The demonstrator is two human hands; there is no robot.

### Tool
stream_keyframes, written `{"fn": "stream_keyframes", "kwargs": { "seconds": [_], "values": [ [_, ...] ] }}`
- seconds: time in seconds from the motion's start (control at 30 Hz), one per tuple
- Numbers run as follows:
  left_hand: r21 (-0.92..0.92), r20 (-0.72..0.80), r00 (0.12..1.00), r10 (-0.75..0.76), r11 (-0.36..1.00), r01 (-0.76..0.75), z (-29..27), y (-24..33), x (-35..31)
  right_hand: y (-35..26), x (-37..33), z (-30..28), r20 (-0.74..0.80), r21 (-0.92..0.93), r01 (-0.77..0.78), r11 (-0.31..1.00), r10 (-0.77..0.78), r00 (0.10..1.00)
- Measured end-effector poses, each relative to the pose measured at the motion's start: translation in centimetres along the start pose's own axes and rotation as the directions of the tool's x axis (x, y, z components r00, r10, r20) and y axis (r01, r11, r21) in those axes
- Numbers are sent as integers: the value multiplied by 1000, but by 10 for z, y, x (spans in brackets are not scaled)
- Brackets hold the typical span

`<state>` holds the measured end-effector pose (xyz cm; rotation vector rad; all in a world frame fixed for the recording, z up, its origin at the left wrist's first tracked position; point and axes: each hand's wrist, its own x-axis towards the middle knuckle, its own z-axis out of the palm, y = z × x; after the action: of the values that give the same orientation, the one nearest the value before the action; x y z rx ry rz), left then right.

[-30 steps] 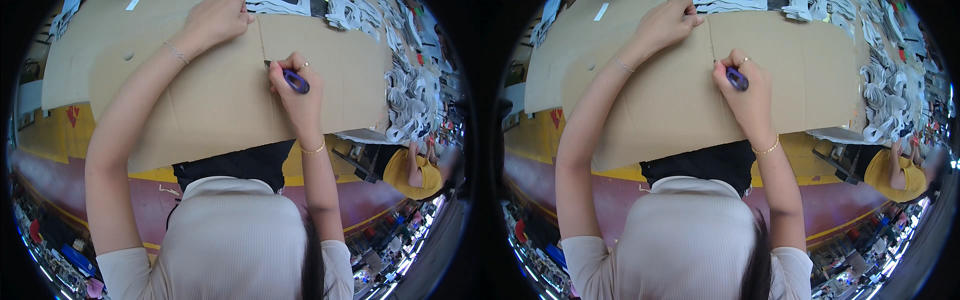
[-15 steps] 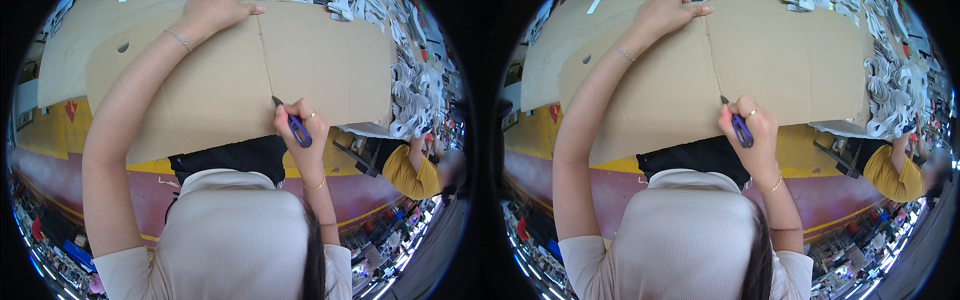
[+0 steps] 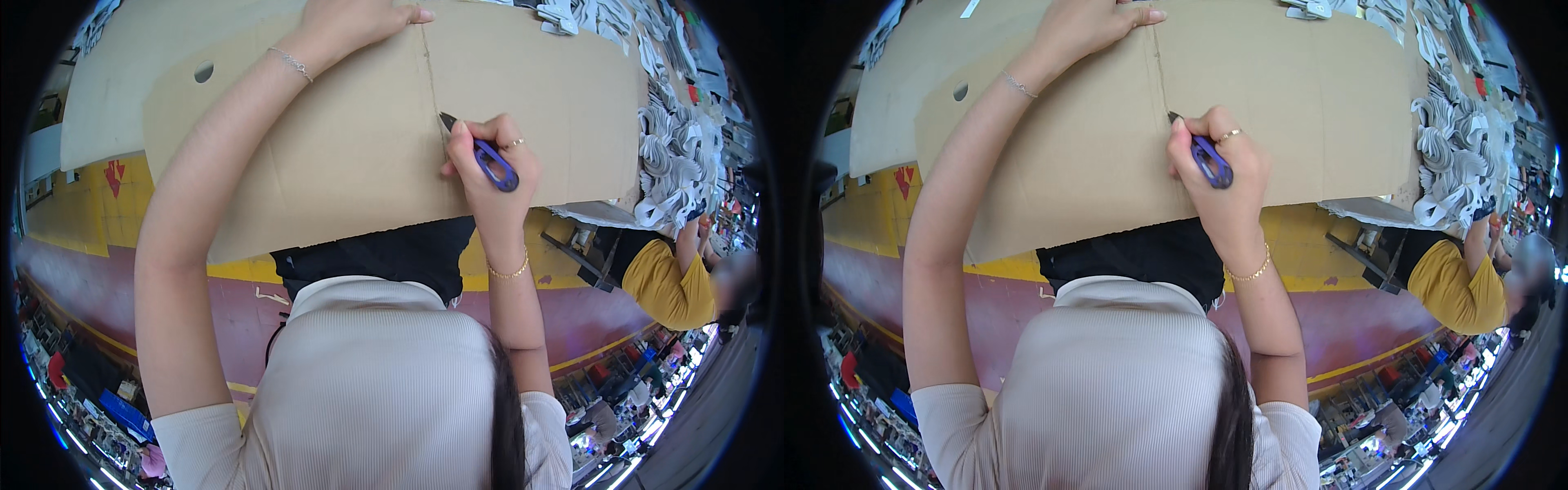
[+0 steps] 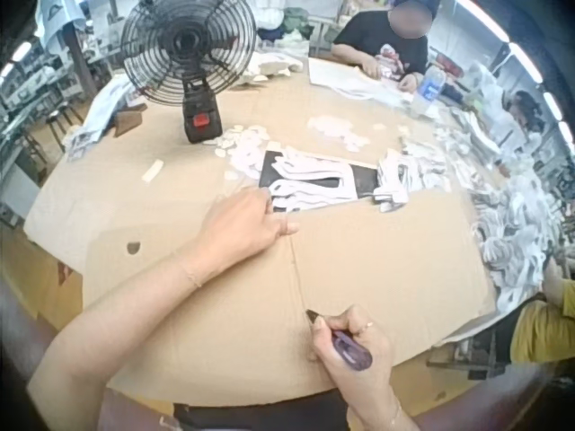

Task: The person cuts a piece of cardboard with a utility knife, then applies glue from a squeeze bottle across the surface of the cardboard piece. The person spreads the glue evenly over the cardboard and places the glued piece on the table.

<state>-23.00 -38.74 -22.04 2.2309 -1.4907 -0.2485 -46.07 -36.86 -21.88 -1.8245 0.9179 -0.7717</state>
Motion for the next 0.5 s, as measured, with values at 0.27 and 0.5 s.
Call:
{"fn": "stream_keyframes", "kwargs": {
  "seconds": [0.27,0.5],
  "values": [
    [11,28,999,-25,1000,25,1,-2,-1,8,-36,-11,17,-233,14,972,-10,1000],
    [-16,119,989,-91,996,93,-9,8,-1,1,-69,-20,-31,-162,-80,984,76,997]
  ]
}}
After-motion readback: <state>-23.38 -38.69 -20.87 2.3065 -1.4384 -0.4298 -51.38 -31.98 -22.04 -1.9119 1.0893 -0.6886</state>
